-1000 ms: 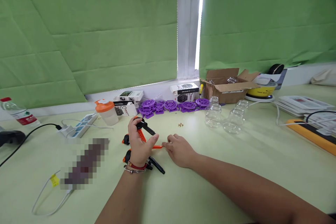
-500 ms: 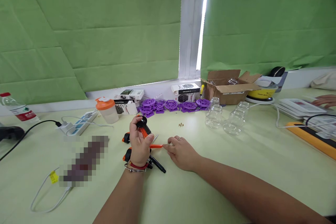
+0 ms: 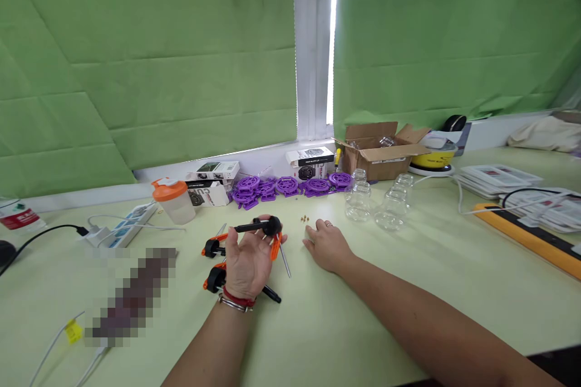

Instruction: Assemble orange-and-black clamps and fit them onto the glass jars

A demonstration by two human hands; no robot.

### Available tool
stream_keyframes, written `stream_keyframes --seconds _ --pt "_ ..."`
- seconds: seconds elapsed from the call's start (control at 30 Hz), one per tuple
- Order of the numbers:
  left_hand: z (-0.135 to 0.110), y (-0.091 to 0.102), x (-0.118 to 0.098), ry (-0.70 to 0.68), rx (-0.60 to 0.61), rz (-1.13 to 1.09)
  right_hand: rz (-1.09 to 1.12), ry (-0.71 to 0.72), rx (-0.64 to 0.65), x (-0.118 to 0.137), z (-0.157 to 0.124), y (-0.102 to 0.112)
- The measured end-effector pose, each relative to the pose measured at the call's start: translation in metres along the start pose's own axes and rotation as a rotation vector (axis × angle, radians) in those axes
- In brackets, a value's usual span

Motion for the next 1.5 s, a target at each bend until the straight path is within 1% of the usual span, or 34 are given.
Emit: stream_keyframes --seconds 0.07,0.13,0.2,0.23,0.27,0.3,0.33,0.37,0.4,0.43,0.5,0.57,0.63,0.7,0.77,0.83,0.87,0.97,1.03,1.17,1.27,1.37,1.5 --pt "0.000 -0.005 0.008 0.048 0.041 0.011 0.072 0.006 -0.022 -0.002 0.001 0.005" --pt "-0.001 -0.004 0.011 0.036 0.038 0.058 0.244 0.032 -0.079 -0.001 -0.004 0.019" --pt "-0.002 -0.002 0.008 -0.020 0.035 0.198 0.552 0.069 -0.130 0.001 -0.014 0.035" --pt "-0.003 -0.003 0.006 -0.046 0.047 0.325 0.750 0.086 -0.103 0.004 -0.020 0.038" --pt "-0.004 -0.005 0.005 -0.064 0.060 0.487 0.973 0.111 -0.028 0.009 -0.024 0.037" --pt "-0.004 -0.008 0.004 -0.075 0.067 0.666 1.179 0.143 0.099 0.019 -0.029 0.031" --pt "-0.005 -0.010 0.004 -0.078 0.061 0.836 1.336 0.179 0.251 0.033 -0.035 0.025" --pt "-0.006 -0.013 0.006 -0.072 0.051 0.984 1.438 0.199 0.366 0.043 -0.041 0.020" --pt "-0.006 -0.014 0.008 -0.061 0.039 1.097 1.499 0.204 0.437 0.049 -0.045 0.016" --pt "-0.006 -0.015 0.012 -0.044 0.034 1.178 1.529 0.199 0.468 0.051 -0.047 0.013" --pt "-0.004 -0.017 0.019 -0.024 0.049 1.293 1.536 0.179 0.499 0.047 -0.045 0.006" --pt "-0.001 -0.017 0.023 -0.024 0.059 1.378 1.517 0.159 0.544 0.038 -0.038 -0.004" --pt "0.002 -0.013 0.024 -0.021 0.046 1.433 1.490 0.129 0.584 0.025 -0.030 -0.013" --pt "0.004 -0.008 0.025 0.000 0.031 1.466 1.457 0.088 0.587 0.009 -0.021 -0.022" --pt "0.005 -0.005 0.028 0.041 0.032 1.501 1.429 0.052 0.530 -0.008 -0.012 -0.025" --pt "0.006 -0.003 0.032 0.100 0.036 1.550 1.358 0.046 0.475 -0.023 -0.004 -0.027" --pt "0.006 -0.003 0.035 0.135 0.038 1.577 1.295 0.049 0.443 -0.029 -0.001 -0.026" --pt "0.007 0.001 0.043 0.260 0.049 1.659 1.066 0.025 0.271 -0.052 0.008 -0.019" --pt "0.008 0.006 0.047 0.346 0.044 1.712 0.961 -0.002 0.208 -0.062 0.011 -0.015" --pt "0.011 0.015 0.043 0.434 -0.011 1.804 0.876 -0.024 0.240 -0.067 0.012 -0.015" --pt "0.010 0.018 0.038 0.455 -0.036 1.875 0.819 -0.032 0.206 -0.068 0.010 -0.007" --pt "0.009 0.016 0.034 0.444 -0.049 1.945 0.779 -0.058 0.149 -0.071 0.009 -0.002" --pt "0.008 0.010 0.031 0.403 -0.067 1.994 0.773 -0.122 0.139 -0.080 0.012 -0.006"
Point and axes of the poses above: each hand's wrist, its own z-axis towards the middle knuckle, its own y-axis out of the back of the hand, x = y × z, the point moved 9 cm from there along z, towards the middle knuckle, and after that the axes turned 12 degrees about x, right-handed, at the moved point
